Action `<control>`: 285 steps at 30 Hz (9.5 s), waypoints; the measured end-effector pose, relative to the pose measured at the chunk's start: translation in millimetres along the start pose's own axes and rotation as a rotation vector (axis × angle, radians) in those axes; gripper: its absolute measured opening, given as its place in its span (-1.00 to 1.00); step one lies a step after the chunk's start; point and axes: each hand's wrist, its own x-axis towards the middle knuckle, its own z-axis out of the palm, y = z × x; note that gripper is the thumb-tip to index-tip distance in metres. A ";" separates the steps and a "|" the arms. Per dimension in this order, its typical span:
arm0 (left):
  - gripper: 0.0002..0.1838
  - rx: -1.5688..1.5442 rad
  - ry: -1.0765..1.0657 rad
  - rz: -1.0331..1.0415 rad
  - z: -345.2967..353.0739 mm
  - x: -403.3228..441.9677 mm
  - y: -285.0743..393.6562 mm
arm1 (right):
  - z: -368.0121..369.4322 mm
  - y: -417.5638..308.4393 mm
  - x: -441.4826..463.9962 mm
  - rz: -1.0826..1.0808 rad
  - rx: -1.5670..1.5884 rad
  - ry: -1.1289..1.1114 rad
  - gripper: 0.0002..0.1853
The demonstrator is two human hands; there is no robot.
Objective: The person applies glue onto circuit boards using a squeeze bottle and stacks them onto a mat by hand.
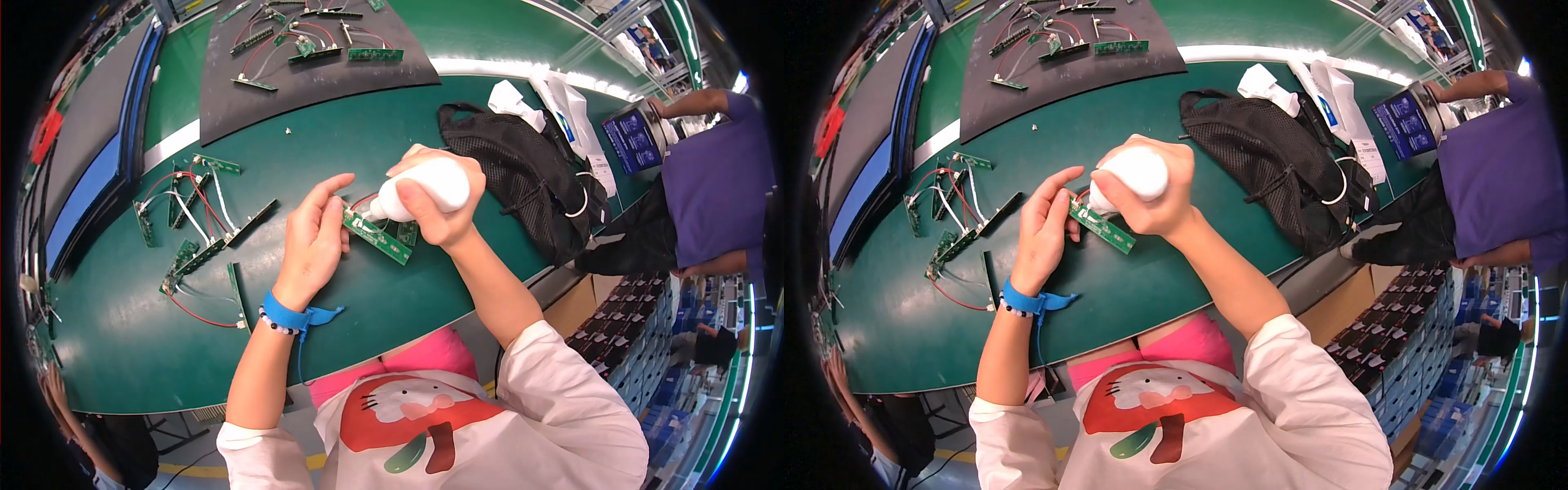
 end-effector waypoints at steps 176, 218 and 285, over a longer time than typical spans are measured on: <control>-0.82 -0.682 -0.019 -0.322 9.8 17.1 -4.7 | -17.9 23.8 5.6 -0.178 -0.397 0.185 -0.84; -0.68 -0.308 0.111 -0.100 4.6 23.7 2.0 | -40.1 36.4 11.2 0.852 1.228 0.490 -0.53; -0.74 -0.466 0.111 0.001 -34.2 40.6 71.5 | -54.8 36.0 15.2 0.561 0.814 0.874 -0.64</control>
